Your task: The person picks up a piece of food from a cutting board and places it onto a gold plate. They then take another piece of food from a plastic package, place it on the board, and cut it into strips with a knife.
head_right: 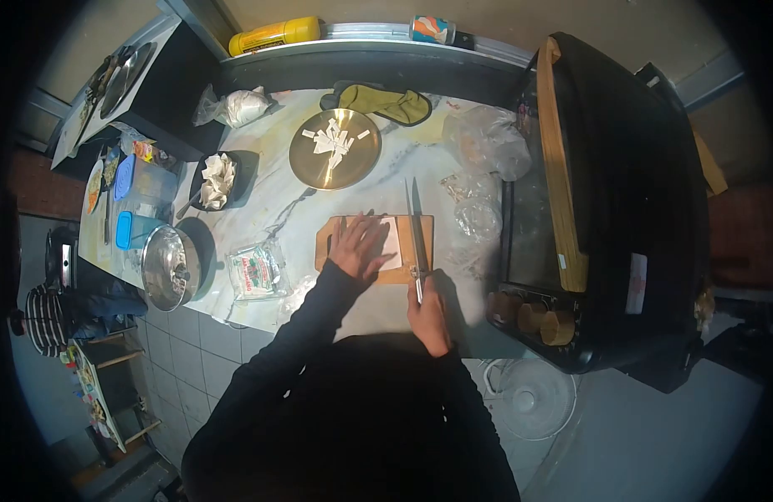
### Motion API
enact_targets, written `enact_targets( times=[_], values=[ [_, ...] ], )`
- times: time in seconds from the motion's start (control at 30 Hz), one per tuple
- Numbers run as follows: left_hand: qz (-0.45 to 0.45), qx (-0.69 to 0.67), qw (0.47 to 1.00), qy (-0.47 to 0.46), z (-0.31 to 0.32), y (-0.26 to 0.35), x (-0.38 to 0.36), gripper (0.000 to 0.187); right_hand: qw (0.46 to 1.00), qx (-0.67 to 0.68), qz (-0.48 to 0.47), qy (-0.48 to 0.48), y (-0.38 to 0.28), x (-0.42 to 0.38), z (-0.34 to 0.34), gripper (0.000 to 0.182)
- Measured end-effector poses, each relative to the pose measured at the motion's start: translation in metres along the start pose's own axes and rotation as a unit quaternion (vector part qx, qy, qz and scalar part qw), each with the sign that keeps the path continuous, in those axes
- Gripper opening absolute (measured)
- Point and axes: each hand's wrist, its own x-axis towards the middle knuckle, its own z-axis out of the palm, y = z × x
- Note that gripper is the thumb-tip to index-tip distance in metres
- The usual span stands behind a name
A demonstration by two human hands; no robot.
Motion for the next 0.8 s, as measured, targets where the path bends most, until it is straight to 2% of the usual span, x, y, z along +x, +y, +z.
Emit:
enact_targets(
  times=[0.03, 0.1, 0.17, 0.23, 0.27, 0.4, 0.47, 0.6, 0.67, 0.8],
  values=[
    [-0.001, 0.025, 0.999, -0.025, -0.003, 0.004, -0.003, 0.062, 1.0, 0.0, 0.003, -0.003, -0.003, -0.004, 0.004, 0.025],
    [0.001, 0.041, 0.998, -0.043, -0.002, 0.004, -0.009, 0.061, 0.996, -0.093, 0.012, 0.002, -0.012, -0.011, 0.012, 0.029],
    [0.007, 0.057, 0.997, -0.061, -0.003, 0.002, -0.009, 0.061, 0.995, -0.096, 0.034, -0.017, -0.023, -0.013, 0.016, 0.034],
    [0.002, 0.061, 0.996, -0.068, -0.004, 0.003, -0.008, 0.061, 0.987, -0.133, 0.069, -0.062, -0.033, -0.015, 0.018, 0.034],
    [0.003, 0.058, 0.996, -0.072, -0.005, 0.003, -0.007, 0.061, 0.973, -0.143, 0.119, -0.138, -0.037, -0.012, 0.014, 0.048],
    [-0.007, 0.069, 0.995, -0.072, -0.006, 0.008, -0.005, 0.061, 0.975, -0.165, 0.102, -0.107, -0.024, -0.018, 0.03, 0.048],
    [-0.008, 0.066, 0.996, -0.062, 0.0, 0.005, -0.006, 0.062, 0.983, -0.163, 0.058, -0.053, -0.029, -0.018, 0.03, 0.031],
    [-0.009, 0.076, 0.995, -0.069, 0.002, 0.006, -0.006, 0.062, 0.985, -0.154, 0.061, -0.039, -0.031, -0.019, 0.032, 0.03],
    [-0.01, 0.092, 0.994, -0.063, 0.002, 0.007, -0.004, 0.064, 0.978, -0.16, 0.095, -0.097, -0.035, -0.016, 0.028, 0.041],
    [-0.011, 0.082, 0.995, -0.056, 0.002, 0.009, -0.003, 0.064, 0.981, -0.16, 0.08, -0.069, -0.034, -0.018, 0.028, 0.039]
  ],
)
